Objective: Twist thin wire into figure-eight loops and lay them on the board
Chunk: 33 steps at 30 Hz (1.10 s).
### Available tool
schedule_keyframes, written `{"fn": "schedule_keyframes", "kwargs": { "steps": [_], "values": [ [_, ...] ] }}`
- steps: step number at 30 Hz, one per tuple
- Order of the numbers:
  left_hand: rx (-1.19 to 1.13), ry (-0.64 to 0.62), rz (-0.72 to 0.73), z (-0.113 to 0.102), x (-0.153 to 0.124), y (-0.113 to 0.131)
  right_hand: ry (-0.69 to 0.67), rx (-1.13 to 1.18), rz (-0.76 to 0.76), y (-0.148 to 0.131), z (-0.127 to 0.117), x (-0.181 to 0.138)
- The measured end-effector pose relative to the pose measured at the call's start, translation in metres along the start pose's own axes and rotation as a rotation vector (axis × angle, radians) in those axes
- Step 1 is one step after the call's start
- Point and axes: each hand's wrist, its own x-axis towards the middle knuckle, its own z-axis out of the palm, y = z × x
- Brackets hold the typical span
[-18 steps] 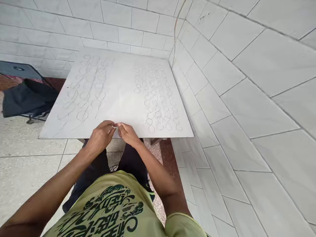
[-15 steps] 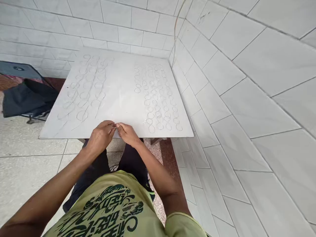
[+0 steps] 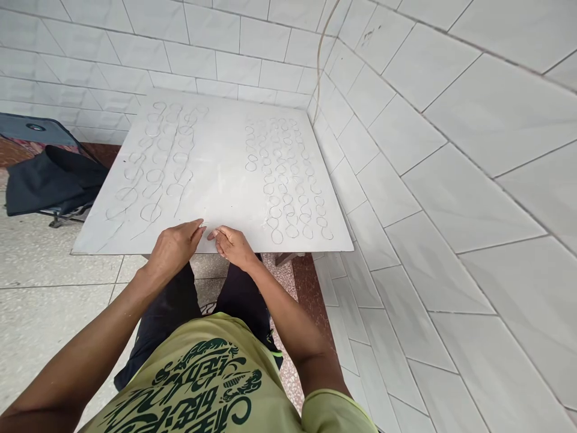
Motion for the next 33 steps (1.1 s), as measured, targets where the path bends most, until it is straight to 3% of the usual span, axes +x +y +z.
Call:
{"fn": "schedule_keyframes", "kwargs": {
  "steps": [3, 9, 18, 23, 29, 33],
  "values": [
    [0.011, -0.021, 0.021, 0.007, 0.002, -0.002, -0.041, -0.014, 0.024, -0.002, -0.001, 0.0],
    [0.013, 0.069, 0.064, 0.016, 0.004, -0.002, -0.117, 0.072, 0.038, -0.005, 0.0, 0.001],
    [0.089, 0.019, 0.351, 0.01, 0.021, -0.021, -0.101, 0.213, 0.001, -0.006, 0.009, 0.004],
    [0.073, 0.014, 0.306, 0.011, 0.023, -0.022, -0.09, 0.181, 0.016, -0.011, 0.006, 0.004],
    [-0.011, -0.018, 0.231, 0.008, 0.025, -0.022, 0.09, -0.019, 0.011, -0.011, -0.015, -0.007],
    [-0.101, -0.041, 0.172, 0.006, 0.029, -0.021, 0.097, -0.155, 0.02, -0.009, -0.02, -0.016]
  ]
}}
